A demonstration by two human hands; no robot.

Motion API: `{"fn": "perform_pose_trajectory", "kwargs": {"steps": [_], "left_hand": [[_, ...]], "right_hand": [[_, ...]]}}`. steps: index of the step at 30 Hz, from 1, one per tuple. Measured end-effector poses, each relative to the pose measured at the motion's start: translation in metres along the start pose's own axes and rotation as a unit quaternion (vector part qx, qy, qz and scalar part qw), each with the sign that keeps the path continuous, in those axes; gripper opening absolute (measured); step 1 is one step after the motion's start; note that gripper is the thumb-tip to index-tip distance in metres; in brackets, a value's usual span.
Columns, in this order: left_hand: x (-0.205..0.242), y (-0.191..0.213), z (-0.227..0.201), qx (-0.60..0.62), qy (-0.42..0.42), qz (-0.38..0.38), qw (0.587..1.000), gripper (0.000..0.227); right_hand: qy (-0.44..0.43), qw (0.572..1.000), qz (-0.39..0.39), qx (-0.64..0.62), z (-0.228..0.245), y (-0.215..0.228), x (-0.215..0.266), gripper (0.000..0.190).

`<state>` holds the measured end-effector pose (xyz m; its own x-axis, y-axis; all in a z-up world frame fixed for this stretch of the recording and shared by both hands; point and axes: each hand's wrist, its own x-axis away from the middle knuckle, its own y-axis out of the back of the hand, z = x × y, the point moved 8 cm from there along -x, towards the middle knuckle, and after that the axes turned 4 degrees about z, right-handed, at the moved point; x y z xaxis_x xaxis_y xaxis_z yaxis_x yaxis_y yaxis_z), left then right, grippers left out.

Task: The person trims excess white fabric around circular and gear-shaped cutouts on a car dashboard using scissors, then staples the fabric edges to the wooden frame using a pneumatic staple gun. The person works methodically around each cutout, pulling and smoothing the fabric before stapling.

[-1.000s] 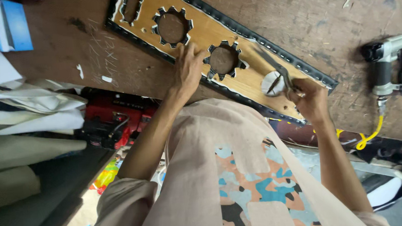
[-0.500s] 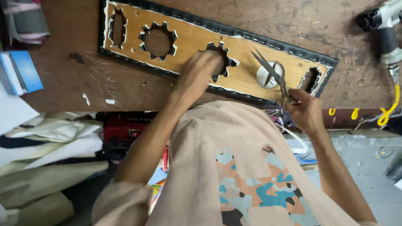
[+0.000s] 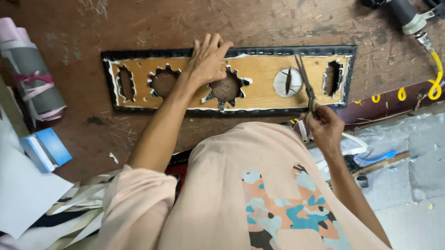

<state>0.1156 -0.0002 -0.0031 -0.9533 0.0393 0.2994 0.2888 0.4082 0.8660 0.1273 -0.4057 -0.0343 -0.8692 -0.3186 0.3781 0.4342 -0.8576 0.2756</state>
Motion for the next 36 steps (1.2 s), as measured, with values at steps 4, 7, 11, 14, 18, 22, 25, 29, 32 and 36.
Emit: {"fn": "perform_pose_trajectory", "kwargs": {"steps": [4,7,11,14,18,22,25,29,32,36], "left_hand": [[-0.002,0.006,0.014,0.050,-0.004,0.016,0.999,0.095],[-0.001,0.020,0.037,0.104,0.048,0.008,0.993,0.100],[0.011,0.048,0.062,0.105,0.100,-0.111,0.983,0.100],[0.022,0.048,0.061,0.117,0.135,-0.186,0.966,0.095],[0.027,0.027,0.054,0.095,0.192,-0.191,0.958,0.098],[0.004,0.029,0.019,0.023,0.013,-0.244,0.969,0.078],[-0.021,0.018,0.013,0.054,-0.056,-0.183,0.980,0.050],[-0.049,0.012,0.017,0.065,-0.090,-0.105,0.988,0.015],[-0.056,0.010,0.021,0.110,-0.096,-0.062,0.987,0.008],[-0.055,0.016,0.023,0.137,-0.118,-0.056,0.982,0.007]], "right_hand": [[0.097,0.994,-0.005,0.045,0.035,-0.001,-0.010,0.038],[0.118,0.992,-0.015,0.037,0.055,0.005,-0.008,0.034],[0.177,0.984,-0.010,0.003,0.082,-0.001,-0.007,0.030],[0.170,0.985,0.012,0.028,0.094,-0.015,-0.013,0.033],[0.160,0.971,0.001,0.176,0.100,-0.031,-0.020,0.033],[0.193,0.950,0.021,0.243,0.109,-0.050,-0.029,0.034],[0.227,0.930,0.042,0.286,0.121,-0.062,-0.039,0.033],[0.267,0.907,0.049,0.321,0.140,-0.068,-0.048,0.033],[0.302,0.887,0.061,0.345,0.152,-0.074,-0.053,0.034],[0.347,0.859,0.092,0.365,0.161,-0.088,-0.060,0.026]]}}
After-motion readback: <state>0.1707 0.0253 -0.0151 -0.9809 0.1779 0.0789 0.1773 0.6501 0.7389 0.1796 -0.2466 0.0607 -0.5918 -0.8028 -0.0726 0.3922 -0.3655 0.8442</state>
